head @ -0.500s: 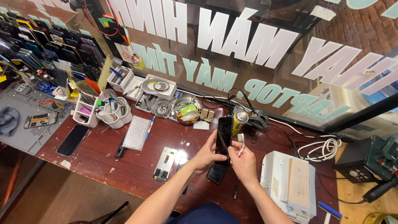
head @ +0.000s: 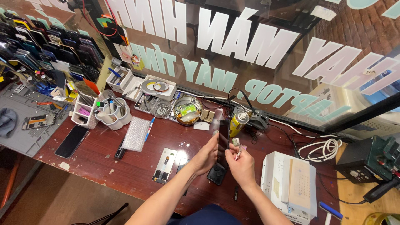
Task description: The person disassembles a smartphone, removes the battery, and cleans the internal components with a brush and spray. They then reassemble the phone and place it in a container.
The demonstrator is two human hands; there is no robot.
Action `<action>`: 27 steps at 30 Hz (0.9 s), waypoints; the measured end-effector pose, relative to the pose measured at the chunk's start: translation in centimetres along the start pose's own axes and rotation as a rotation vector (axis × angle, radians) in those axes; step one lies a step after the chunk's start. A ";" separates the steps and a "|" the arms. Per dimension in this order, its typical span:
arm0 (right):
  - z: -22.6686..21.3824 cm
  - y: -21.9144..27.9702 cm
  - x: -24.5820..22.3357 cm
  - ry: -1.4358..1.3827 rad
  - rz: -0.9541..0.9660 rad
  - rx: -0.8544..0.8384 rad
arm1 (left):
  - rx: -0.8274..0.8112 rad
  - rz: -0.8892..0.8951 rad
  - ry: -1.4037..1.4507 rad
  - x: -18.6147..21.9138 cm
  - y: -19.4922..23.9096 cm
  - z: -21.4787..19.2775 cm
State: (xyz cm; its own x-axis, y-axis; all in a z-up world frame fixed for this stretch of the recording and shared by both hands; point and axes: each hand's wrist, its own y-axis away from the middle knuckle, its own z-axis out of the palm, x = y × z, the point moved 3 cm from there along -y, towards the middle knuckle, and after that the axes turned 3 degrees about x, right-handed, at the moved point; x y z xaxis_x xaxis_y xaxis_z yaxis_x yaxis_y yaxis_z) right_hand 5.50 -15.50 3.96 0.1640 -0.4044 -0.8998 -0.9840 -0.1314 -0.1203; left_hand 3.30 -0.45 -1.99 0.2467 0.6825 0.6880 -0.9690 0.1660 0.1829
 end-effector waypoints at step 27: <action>-0.6 1.6 22.8 0.568 0.203 -0.221 | -0.057 -0.204 0.287 0.7 2.7 0.8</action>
State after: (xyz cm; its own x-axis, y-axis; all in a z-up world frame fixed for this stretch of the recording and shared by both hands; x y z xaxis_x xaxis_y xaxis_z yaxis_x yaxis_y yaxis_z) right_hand 7.76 -25.52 -16.51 0.0473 -0.8492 -0.5260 -0.9718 -0.1610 0.1725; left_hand 0.90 -0.12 -0.50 0.4302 0.8018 0.4149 -0.9011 0.3535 0.2512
